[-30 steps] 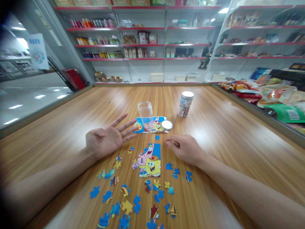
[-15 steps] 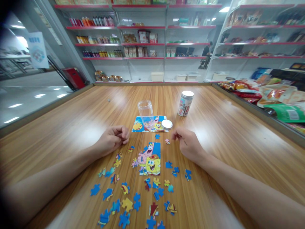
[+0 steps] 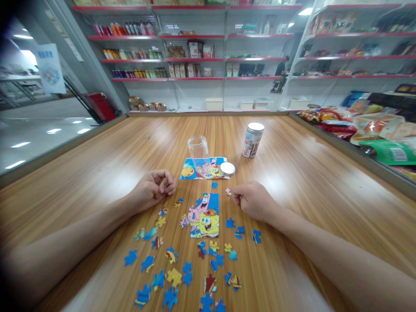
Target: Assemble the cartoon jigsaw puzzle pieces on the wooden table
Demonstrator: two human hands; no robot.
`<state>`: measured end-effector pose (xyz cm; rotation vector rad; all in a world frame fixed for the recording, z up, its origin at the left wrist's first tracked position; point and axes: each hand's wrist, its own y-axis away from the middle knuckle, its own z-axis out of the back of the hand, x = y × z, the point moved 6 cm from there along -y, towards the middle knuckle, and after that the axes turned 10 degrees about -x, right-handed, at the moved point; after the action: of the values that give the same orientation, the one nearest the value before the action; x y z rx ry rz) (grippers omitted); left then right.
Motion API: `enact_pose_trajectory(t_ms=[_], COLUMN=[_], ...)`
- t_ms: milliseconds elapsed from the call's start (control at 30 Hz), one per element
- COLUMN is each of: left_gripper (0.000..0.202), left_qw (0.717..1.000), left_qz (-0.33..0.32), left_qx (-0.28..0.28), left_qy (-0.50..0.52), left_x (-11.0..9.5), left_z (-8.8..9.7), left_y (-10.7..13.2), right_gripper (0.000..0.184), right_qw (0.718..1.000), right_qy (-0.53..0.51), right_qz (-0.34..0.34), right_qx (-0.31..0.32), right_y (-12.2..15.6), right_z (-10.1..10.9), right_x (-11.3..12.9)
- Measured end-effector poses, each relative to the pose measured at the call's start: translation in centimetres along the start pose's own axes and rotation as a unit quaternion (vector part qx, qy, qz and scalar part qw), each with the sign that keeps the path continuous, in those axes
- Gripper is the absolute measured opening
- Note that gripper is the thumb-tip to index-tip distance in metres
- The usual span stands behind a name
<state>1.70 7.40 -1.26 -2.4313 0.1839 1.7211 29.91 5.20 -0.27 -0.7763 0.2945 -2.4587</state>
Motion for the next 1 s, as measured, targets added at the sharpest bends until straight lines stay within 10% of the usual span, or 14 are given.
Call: enact_pose_trajectory(t_ms=[1000], left_gripper=[0.04], left_qw=[0.994], left_qz=[-0.003], left_qx=[-0.052], left_qy=[-0.091], left_x=[0.3], left_z=[1.0], left_y=[0.3], right_gripper=[0.025], right_qw=[1.0], right_qy=[0.015], right_qz=[0.004], right_qx=[0.01], right_y=[0.0], right_z=[0.0], right_x=[0.2])
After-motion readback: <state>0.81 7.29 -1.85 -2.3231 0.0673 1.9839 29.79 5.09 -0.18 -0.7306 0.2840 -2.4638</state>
